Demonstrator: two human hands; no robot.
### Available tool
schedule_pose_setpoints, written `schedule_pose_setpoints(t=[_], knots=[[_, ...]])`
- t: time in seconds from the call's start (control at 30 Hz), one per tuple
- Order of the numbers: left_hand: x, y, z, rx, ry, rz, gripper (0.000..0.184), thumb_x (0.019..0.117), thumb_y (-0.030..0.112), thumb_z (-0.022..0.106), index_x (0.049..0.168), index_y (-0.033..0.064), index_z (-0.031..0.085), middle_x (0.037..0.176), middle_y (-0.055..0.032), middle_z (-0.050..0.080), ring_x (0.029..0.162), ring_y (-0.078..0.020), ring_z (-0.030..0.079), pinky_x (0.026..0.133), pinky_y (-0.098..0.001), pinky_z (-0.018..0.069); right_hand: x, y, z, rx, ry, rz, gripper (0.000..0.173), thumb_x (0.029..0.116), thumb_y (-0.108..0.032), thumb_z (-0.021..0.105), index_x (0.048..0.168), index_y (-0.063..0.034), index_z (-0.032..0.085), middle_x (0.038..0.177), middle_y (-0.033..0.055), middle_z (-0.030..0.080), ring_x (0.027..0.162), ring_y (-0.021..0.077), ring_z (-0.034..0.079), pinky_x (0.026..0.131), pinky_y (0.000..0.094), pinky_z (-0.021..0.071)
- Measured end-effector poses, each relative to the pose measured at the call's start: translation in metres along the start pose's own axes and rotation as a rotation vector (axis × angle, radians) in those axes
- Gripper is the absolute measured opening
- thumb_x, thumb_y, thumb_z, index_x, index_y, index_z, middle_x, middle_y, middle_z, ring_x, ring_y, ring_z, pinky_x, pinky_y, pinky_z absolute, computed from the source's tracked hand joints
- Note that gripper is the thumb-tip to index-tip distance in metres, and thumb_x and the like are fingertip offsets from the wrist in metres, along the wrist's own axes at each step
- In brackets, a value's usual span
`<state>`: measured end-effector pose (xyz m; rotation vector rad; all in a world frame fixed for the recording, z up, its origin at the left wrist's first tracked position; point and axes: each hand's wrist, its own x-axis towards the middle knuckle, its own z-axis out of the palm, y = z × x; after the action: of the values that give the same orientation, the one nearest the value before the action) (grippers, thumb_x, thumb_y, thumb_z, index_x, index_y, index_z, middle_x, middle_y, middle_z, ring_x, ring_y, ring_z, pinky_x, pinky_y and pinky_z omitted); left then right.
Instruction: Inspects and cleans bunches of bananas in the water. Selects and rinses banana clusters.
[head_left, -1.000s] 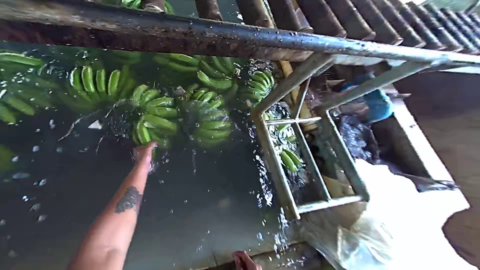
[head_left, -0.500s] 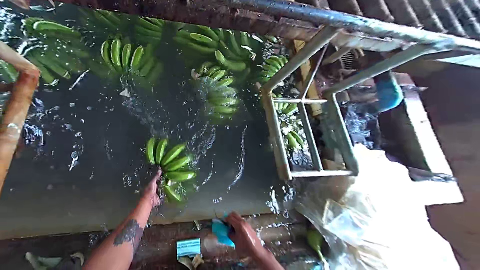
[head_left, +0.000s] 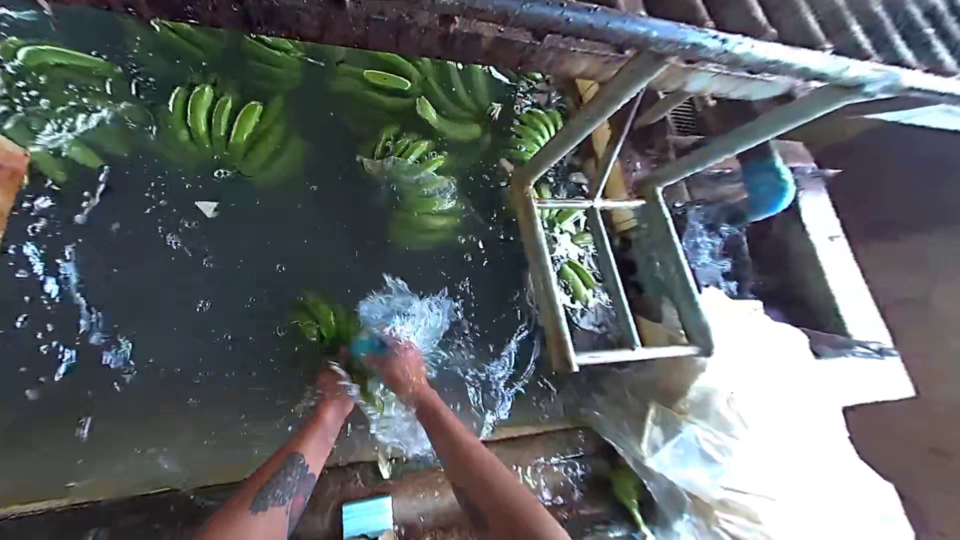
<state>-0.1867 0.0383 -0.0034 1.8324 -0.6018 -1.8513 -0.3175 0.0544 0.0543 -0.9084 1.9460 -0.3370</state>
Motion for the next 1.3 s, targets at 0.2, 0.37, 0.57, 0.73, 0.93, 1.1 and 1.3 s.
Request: schedule_pose_setpoints(t=[0.2,0.37,0.57,0.73,0.93,1.1,1.3], knots=[[-0.003,0.023,-0.071,-0.156,-0.273,-0.141,0.036,0.1101,0.031,0.039,0.129,0.0054,0.056,0.100,-0.0107,0.072,0.089,-0.0199,0.071,0.077,-0.0410,0.0611,0.046,0.033,-0.006,0.158,0.044,0.008,0.050,0.1069,-0.039,0.053,0.143,-0.0047,0.056,0.126,0.0246,0.067,0.118,0.0396,0.065,0.104,0.0595,0.0479],[-0.015,0.066,-0.108,-0.099,-0.283,-0.064,0.033,0.1119,0.024,0.028,0.121,0.0107,0.057,0.089,0.0005,0.071,0.076,-0.0057,0.069,0.067,-0.0247,0.0600,0.020,0.115,0.011,0.461,0.041,0.303,0.043,0.1088,-0.026,0.051,0.138,0.0049,0.055,0.129,0.0247,0.063,0.116,0.0304,0.062,0.102,0.0472,0.0494],[0.014,0.096,-0.067,0.463,-0.357,0.211,0.052,0.0977,0.010,0.066,0.144,-0.0007,0.045,0.130,-0.0163,0.062,0.116,-0.0181,0.063,0.101,-0.0367,0.0535,-0.031,0.090,0.058,1.063,0.114,0.503,0.048,0.1064,-0.038,0.054,0.137,-0.0010,0.054,0.110,0.0170,0.068,0.091,0.0233,0.066,0.078,0.0436,0.0579],[0.022,0.041,-0.040,0.968,-0.435,0.478,0.053,0.0973,0.008,0.059,0.146,-0.0091,0.046,0.143,-0.0299,0.054,0.136,-0.0379,0.050,0.117,-0.0482,0.0373,-0.061,0.002,0.032,1.184,0.107,0.019,0.042,0.0988,-0.008,0.056,0.136,0.0083,0.044,0.103,0.0119,0.068,0.086,0.0140,0.070,0.079,0.0330,0.0617],[0.007,0.004,-0.087,0.833,-0.027,1.149,0.070,0.0897,0.043,0.070,0.141,-0.0027,0.056,0.153,-0.0388,0.036,0.147,-0.0573,0.024,0.120,-0.0729,0.0090,-0.020,0.037,-0.041,0.561,0.131,-0.159,0.037,0.0982,-0.009,0.064,0.131,0.0076,0.057,0.105,0.0146,0.071,0.088,0.0131,0.071,0.080,0.0306,0.0596],[0.023,0.029,-0.070,0.102,0.073,0.150,0.072,0.0985,0.025,0.068,0.156,0.0045,0.031,0.154,-0.0186,0.043,0.138,-0.0261,0.047,0.112,-0.0462,0.0436,0.016,0.034,0.040,0.244,-0.002,-0.080,0.059,0.0936,-0.014,0.071,0.149,-0.0090,0.052,0.145,0.0287,0.051,0.124,0.0405,0.060,0.103,0.0551,0.0519],[0.025,0.053,-0.065,0.076,-0.056,0.231,0.062,0.0908,0.003,0.069,0.147,0.0015,0.042,0.131,-0.0186,0.059,0.111,-0.0233,0.064,0.090,-0.0401,0.0575,0.051,0.006,0.017,0.068,0.263,-0.193,0.053,0.0893,-0.003,0.070,0.140,-0.0142,0.060,0.137,0.0253,0.058,0.114,0.0449,0.064,0.090,0.0631,0.0557]])
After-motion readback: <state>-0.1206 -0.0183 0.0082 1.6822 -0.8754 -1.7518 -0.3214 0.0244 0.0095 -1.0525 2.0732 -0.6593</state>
